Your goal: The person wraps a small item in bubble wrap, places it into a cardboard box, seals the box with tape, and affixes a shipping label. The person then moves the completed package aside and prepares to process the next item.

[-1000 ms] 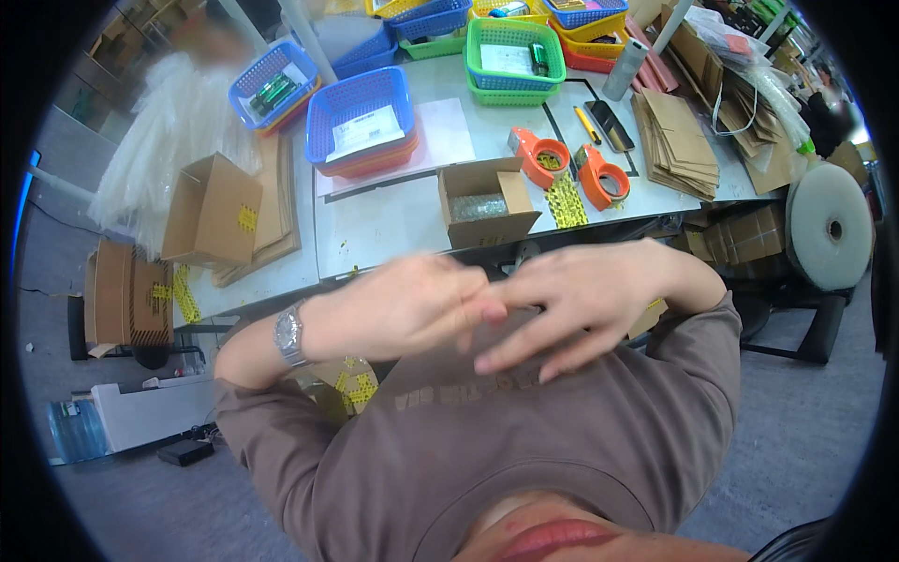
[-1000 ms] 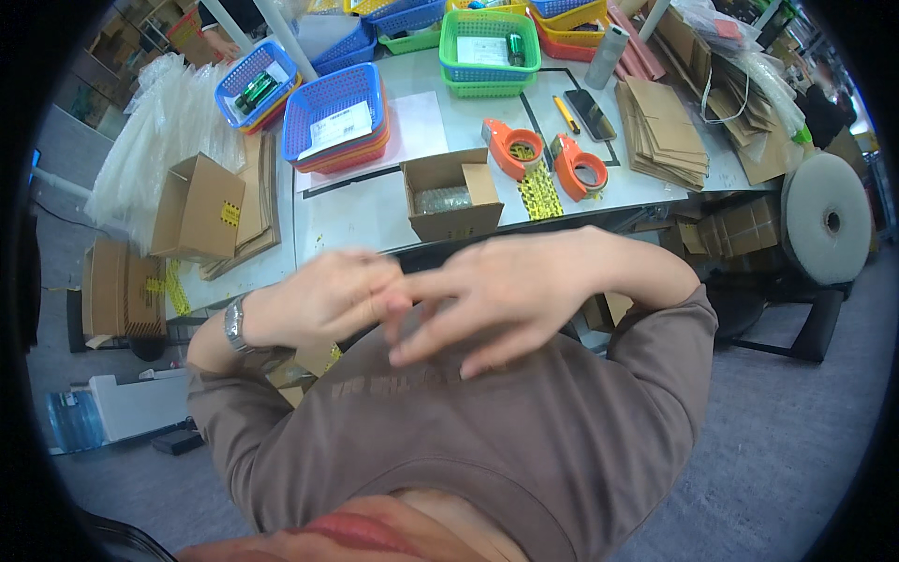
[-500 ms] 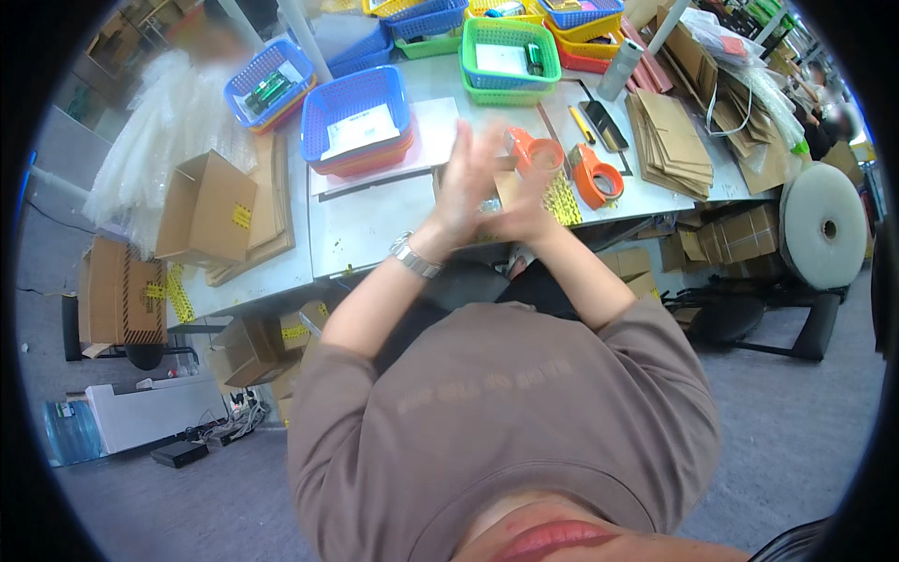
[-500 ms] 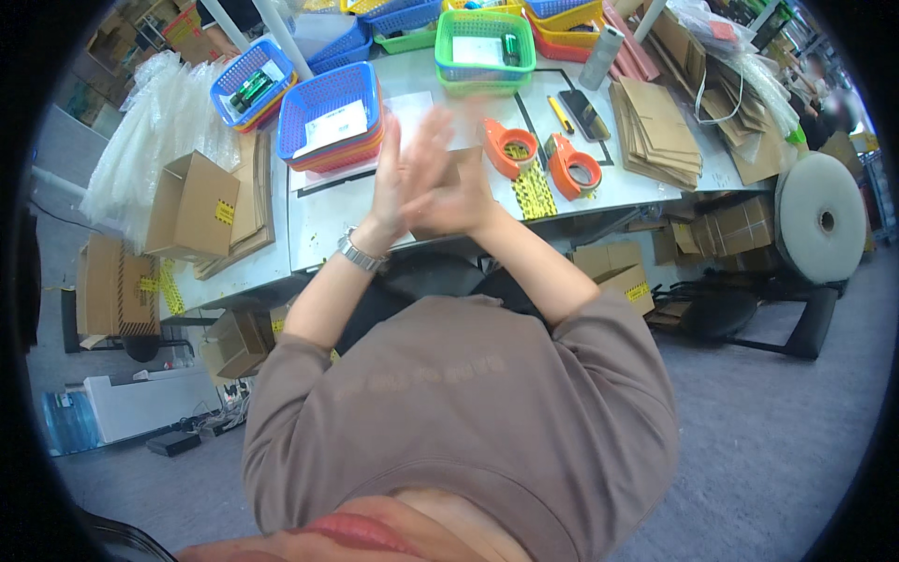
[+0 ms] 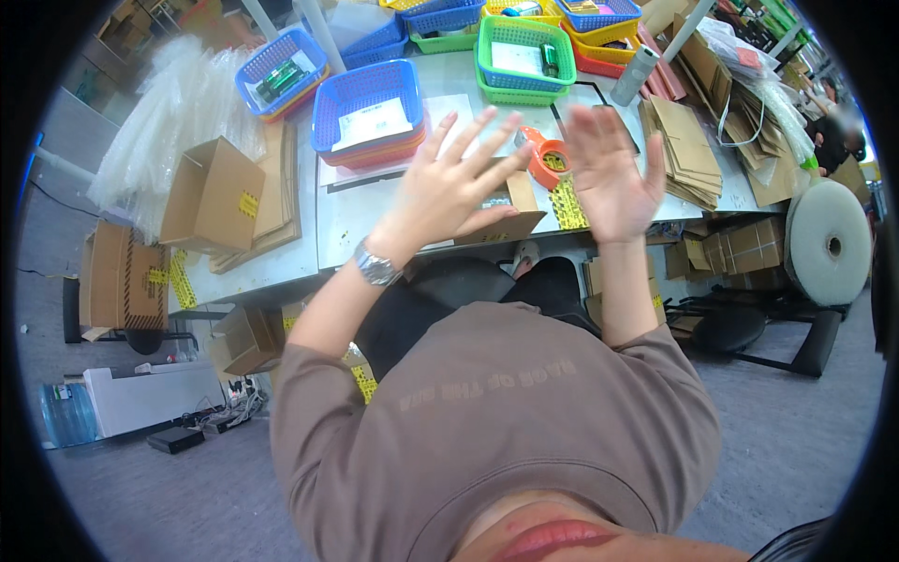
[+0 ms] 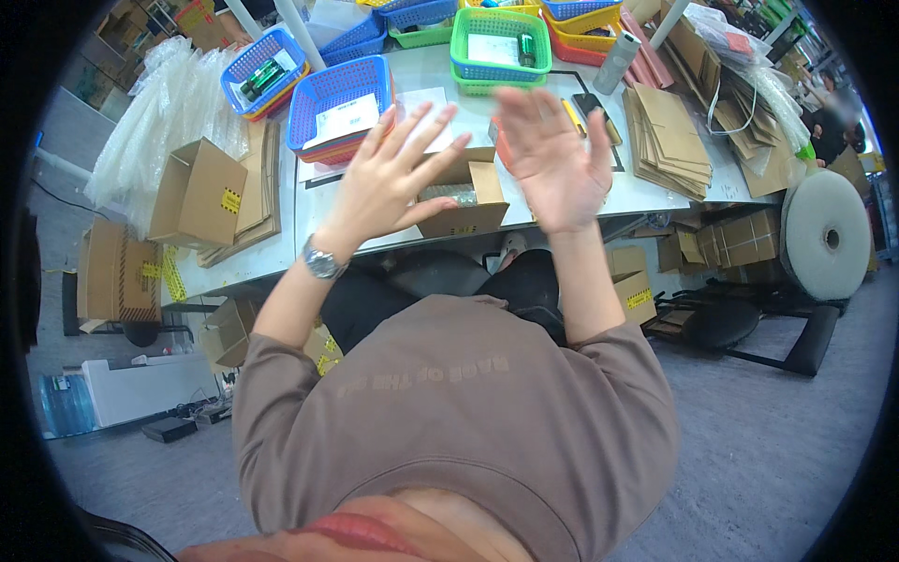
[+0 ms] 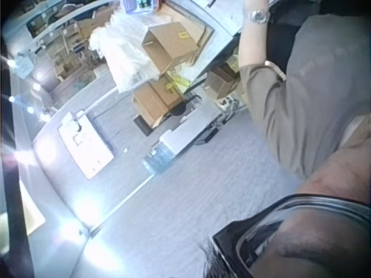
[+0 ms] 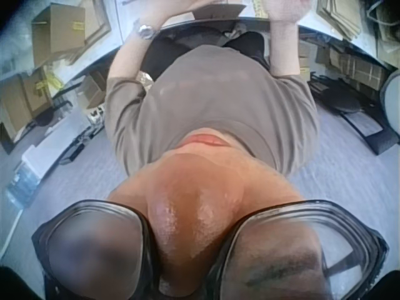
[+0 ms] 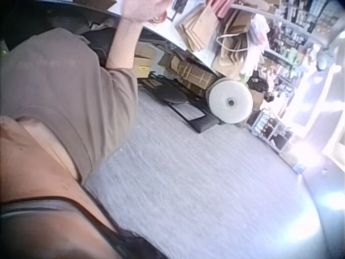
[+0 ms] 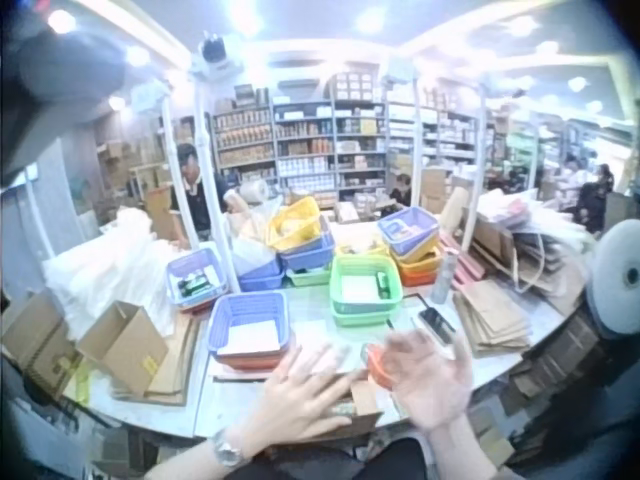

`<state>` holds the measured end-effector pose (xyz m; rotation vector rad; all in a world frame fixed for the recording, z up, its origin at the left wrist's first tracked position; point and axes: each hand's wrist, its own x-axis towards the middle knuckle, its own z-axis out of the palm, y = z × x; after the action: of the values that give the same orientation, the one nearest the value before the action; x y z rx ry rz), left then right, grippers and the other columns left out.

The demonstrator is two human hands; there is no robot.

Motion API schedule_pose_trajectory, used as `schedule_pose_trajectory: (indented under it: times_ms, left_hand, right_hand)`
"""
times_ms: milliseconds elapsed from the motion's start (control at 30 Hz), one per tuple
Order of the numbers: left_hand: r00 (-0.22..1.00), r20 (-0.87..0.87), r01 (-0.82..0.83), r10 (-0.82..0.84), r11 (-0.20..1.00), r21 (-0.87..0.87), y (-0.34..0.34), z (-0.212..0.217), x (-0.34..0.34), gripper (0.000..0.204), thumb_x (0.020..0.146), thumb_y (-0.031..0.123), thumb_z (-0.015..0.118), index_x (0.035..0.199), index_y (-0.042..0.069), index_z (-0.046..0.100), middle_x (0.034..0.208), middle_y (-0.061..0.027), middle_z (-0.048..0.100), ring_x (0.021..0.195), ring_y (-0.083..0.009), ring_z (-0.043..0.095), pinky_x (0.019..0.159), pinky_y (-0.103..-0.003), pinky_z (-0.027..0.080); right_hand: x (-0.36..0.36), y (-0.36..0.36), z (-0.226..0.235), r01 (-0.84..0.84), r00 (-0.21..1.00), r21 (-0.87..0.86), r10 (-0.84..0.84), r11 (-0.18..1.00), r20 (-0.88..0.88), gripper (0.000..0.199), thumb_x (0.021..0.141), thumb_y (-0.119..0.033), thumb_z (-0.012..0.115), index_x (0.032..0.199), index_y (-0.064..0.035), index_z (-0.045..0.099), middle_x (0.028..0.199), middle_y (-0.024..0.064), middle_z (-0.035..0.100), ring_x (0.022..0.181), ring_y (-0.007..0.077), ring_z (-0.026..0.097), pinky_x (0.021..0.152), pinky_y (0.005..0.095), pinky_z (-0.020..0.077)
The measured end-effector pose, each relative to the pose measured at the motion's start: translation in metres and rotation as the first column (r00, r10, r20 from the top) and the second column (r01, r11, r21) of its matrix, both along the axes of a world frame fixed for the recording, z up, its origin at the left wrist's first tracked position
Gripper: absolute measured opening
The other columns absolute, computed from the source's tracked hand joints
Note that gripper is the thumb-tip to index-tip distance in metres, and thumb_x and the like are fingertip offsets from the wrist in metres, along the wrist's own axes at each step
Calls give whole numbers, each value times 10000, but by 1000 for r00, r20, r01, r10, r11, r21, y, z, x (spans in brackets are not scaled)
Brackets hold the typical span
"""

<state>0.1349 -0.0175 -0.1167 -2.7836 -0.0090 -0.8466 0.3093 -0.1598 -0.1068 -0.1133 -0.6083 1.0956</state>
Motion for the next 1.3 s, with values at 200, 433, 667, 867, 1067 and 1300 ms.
schedule_pose_trajectory:
  times_ms: [200, 433, 667, 867, 1067, 1300]
  left_hand:
    - [993, -52, 105, -108, 992, -65, -34, 50, -24, 678, 834, 579, 555, 1402, 217, 475, 1467, -47, 428, 1361, -242, 384, 1125, -510, 240]
    - [720, -255, 311, -646, 628, -713, -61, 61, -46, 501, 848, 457, 665, 1235, 143, 620, 1362, -85, 527, 1153, -294, 572, 911, -425, 489]
    - [621, -240, 282, -746, 498, -820, -54, 62, -47, 481, 844, 422, 685, 1214, 119, 634, 1382, -115, 507, 1110, -281, 600, 851, -379, 526]
    - [533, -114, 351, -839, 342, -872, -51, 50, -50, 423, 886, 312, 666, 1233, 75, 617, 1360, -160, 509, 1241, -326, 478, 965, -400, 464]
    - [730, -139, -36, -670, 165, -986, -38, 40, -56, 295, 891, 246, 668, 1129, 72, 653, 917, -95, 691, 726, -215, 662, 623, -313, 511]
    - [680, -540, -139, -497, 636, -759, -37, 24, -46, 283, 883, 339, 661, 977, 76, 614, 575, -69, 585, 529, -271, 591, 519, -349, 464]
  right_hand:
    - [36, -22, -7, 644, 578, 63, -540, 762, 612, 279, 947, -179, 543, 1180, -24, 557, 991, 116, 665, 938, 260, 642, 923, 381, 472]
    - [-27, -6, 29, 42, 168, -255, 245, 966, 955, 279, 876, -236, 644, 994, 16, 659, 948, 77, 619, 891, 164, 583, 808, 311, 461]
    - [-41, -4, -11, -134, 294, -320, 346, 938, 891, 250, 961, -221, 559, 842, -2, 575, 841, 25, 579, 802, 117, 516, 717, 278, 432]
    - [-26, -15, -9, -65, 27, -84, 86, 994, 996, 268, 940, -234, 559, 773, -27, 594, 772, 64, 602, 778, 239, 534, 740, 355, 416]
    - [-19, -11, -23, 124, 208, 9, -35, 992, 977, 314, 971, -287, 516, 826, -27, 613, 832, 74, 627, 797, 223, 576, 768, 346, 437]
    - [-27, 3, -25, -82, -35, -92, 89, 992, 995, 296, 907, -236, 640, 739, -3, 571, 667, 87, 532, 655, 257, 530, 668, 352, 415]
